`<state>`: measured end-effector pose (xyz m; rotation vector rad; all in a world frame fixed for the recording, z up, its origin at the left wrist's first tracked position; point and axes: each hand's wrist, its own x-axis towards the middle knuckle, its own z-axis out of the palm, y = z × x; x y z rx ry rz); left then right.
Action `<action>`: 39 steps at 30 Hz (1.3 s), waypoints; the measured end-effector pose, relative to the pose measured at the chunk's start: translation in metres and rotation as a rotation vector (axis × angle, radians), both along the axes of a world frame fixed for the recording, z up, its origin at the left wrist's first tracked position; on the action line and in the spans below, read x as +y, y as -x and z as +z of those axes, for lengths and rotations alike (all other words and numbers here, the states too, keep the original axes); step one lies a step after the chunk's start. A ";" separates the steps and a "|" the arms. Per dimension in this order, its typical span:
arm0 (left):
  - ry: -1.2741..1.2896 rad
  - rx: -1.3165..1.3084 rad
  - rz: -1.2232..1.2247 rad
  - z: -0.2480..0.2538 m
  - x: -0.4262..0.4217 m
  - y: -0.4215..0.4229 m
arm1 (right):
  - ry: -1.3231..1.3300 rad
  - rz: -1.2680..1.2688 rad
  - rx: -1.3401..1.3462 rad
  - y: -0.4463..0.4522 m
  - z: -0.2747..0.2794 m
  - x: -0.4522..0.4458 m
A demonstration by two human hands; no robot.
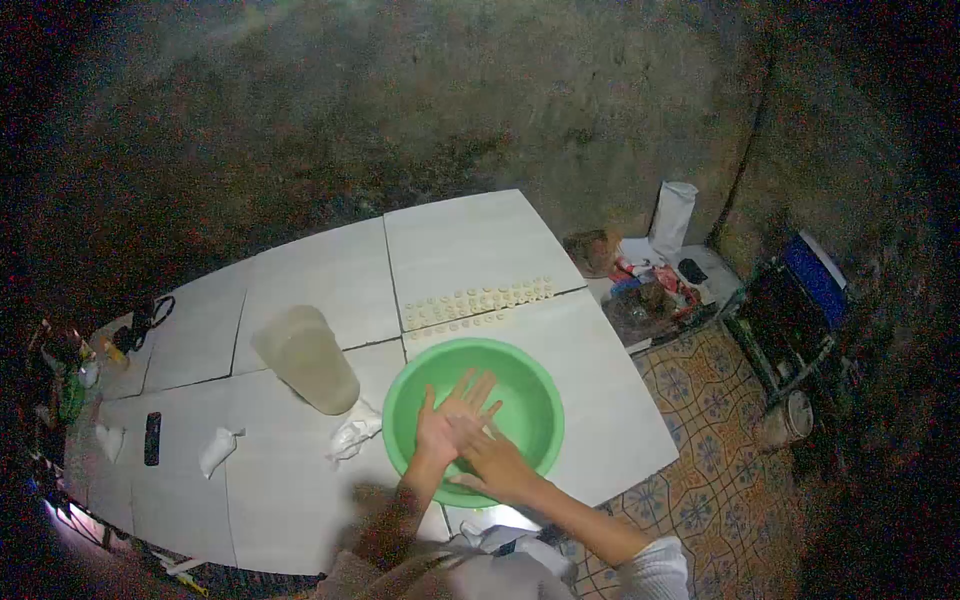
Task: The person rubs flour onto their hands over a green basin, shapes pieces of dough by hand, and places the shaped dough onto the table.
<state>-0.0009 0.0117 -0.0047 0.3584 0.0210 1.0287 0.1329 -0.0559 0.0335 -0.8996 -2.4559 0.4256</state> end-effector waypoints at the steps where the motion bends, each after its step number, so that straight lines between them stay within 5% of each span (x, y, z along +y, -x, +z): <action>1: 0.056 -0.095 -0.002 -0.004 0.001 0.003 | -0.009 -0.099 -0.148 -0.007 -0.003 -0.001; 3: 0.093 -0.070 -0.012 -0.001 -0.003 -0.002 | -0.006 -0.201 -0.296 -0.008 -0.004 0.000; 5: 0.036 0.022 -0.064 0.002 -0.009 -0.014 | 0.065 -0.336 -0.013 -0.004 -0.003 0.007; 6: 0.106 0.020 -0.089 0.007 -0.011 -0.021 | 0.019 -0.426 -0.229 0.006 0.008 0.000; 11: 0.046 -0.009 -0.072 0.002 -0.005 -0.007 | 0.068 -0.099 0.005 0.000 0.001 -0.012; 13: 0.069 -0.049 -0.029 0.005 -0.010 -0.003 | -0.076 -0.232 -0.237 -0.010 -0.001 -0.010; 17: 0.150 -0.074 -0.102 -0.001 -0.016 -0.022 | 0.125 -0.360 -0.088 0.007 -0.006 0.004; 18: 0.150 -0.072 -0.105 -0.005 -0.016 -0.023 | -0.037 -0.271 -0.099 0.010 -0.009 0.001; 21: -0.156 0.117 0.083 -0.008 -0.015 -0.020 | 0.074 -0.122 0.023 0.005 0.002 -0.009; 26: 0.073 0.145 0.058 0.002 -0.006 -0.008 | -0.099 -0.391 0.223 -0.015 0.007 -0.004; 39: -0.075 0.201 0.041 0.008 -0.005 -0.007 | -0.081 -0.404 0.010 -0.004 -0.009 -0.008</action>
